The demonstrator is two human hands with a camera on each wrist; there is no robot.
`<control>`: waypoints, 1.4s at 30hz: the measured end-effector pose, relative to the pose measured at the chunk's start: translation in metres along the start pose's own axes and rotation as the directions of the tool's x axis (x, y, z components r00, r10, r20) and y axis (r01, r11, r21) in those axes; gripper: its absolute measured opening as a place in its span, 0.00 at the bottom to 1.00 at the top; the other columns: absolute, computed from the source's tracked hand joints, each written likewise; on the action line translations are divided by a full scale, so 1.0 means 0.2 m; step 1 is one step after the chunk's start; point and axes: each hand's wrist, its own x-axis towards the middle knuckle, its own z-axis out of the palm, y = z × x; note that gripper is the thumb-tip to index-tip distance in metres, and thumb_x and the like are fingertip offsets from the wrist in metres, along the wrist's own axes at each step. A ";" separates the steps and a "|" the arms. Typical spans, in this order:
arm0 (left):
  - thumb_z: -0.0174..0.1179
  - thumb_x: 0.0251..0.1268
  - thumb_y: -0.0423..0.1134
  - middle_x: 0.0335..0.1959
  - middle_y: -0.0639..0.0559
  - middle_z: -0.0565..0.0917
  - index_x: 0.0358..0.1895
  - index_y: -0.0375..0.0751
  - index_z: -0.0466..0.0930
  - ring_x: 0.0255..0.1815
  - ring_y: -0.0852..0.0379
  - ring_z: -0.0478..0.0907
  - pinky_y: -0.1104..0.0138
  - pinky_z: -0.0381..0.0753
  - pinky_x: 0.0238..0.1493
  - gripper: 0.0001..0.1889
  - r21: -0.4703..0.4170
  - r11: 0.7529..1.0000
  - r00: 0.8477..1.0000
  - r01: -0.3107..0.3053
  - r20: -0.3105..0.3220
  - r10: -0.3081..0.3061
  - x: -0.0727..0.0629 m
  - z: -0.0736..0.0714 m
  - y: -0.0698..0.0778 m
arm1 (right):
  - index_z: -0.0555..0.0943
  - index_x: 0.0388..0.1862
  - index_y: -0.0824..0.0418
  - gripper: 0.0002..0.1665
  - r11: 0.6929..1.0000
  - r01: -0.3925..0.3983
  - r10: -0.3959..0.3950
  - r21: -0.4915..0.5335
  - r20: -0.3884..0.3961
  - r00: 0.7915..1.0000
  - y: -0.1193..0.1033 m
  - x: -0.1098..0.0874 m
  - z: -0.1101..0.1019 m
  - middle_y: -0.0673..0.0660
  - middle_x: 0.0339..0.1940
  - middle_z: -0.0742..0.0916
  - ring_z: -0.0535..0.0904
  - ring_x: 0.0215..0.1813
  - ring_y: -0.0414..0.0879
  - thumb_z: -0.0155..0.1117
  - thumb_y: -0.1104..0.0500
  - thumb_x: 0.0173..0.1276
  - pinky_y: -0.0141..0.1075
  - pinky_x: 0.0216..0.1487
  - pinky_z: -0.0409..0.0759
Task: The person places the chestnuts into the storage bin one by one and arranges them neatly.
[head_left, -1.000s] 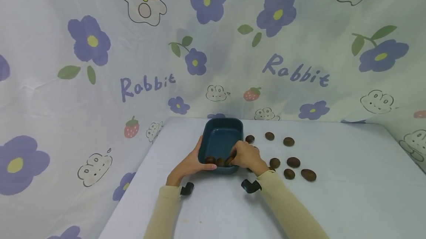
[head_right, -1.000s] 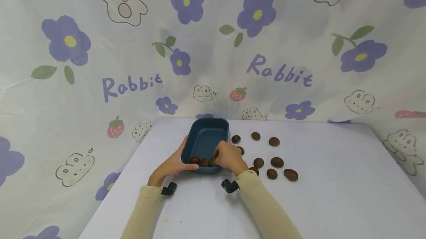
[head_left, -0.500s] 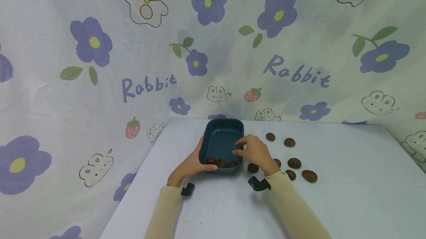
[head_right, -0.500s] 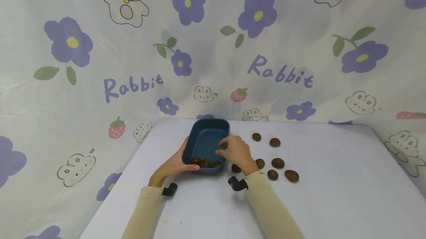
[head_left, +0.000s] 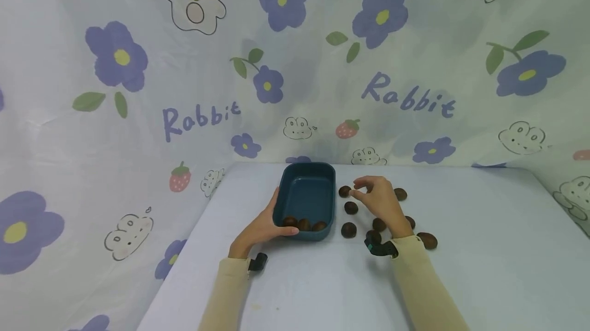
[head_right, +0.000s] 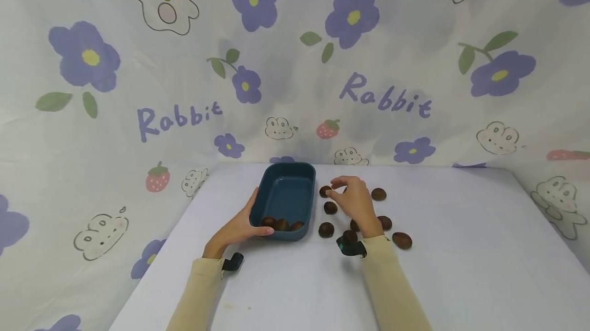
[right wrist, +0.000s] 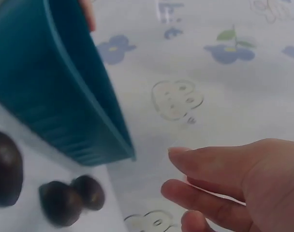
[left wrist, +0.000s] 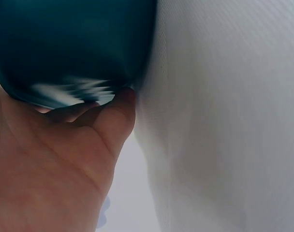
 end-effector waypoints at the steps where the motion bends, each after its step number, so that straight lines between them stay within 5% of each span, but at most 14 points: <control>1: 0.79 0.49 0.62 0.88 0.56 0.36 0.85 0.62 0.24 0.88 0.41 0.43 0.33 0.53 0.80 0.73 0.003 1.000 1.000 -0.002 -0.002 0.002 0.00 0.00 0.00 | 0.88 0.53 0.63 0.18 1.000 0.001 -0.001 -0.002 0.001 1.000 0.01 0.01 0.00 0.61 0.49 0.92 0.80 0.42 0.51 0.74 0.56 0.68 0.36 0.38 0.75; 29: 0.79 0.49 0.62 0.88 0.58 0.36 0.84 0.65 0.25 0.88 0.42 0.42 0.34 0.51 0.81 0.73 -0.010 1.000 1.000 -0.001 0.000 0.001 0.01 0.00 -0.01 | 0.86 0.56 0.66 0.23 0.987 -0.155 0.158 -0.032 0.156 0.975 0.19 0.03 0.13 0.63 0.51 0.89 0.83 0.45 0.53 0.75 0.58 0.64 0.46 0.46 0.82; 42: 0.79 0.49 0.62 0.88 0.58 0.37 0.84 0.65 0.25 0.88 0.41 0.44 0.33 0.53 0.80 0.73 -0.011 1.000 1.000 -0.022 -0.003 0.022 0.01 0.01 -0.02 | 0.86 0.56 0.66 0.23 0.979 -0.199 0.204 -0.045 0.196 0.959 0.20 0.03 0.18 0.61 0.51 0.90 0.80 0.39 0.48 0.76 0.60 0.62 0.40 0.42 0.80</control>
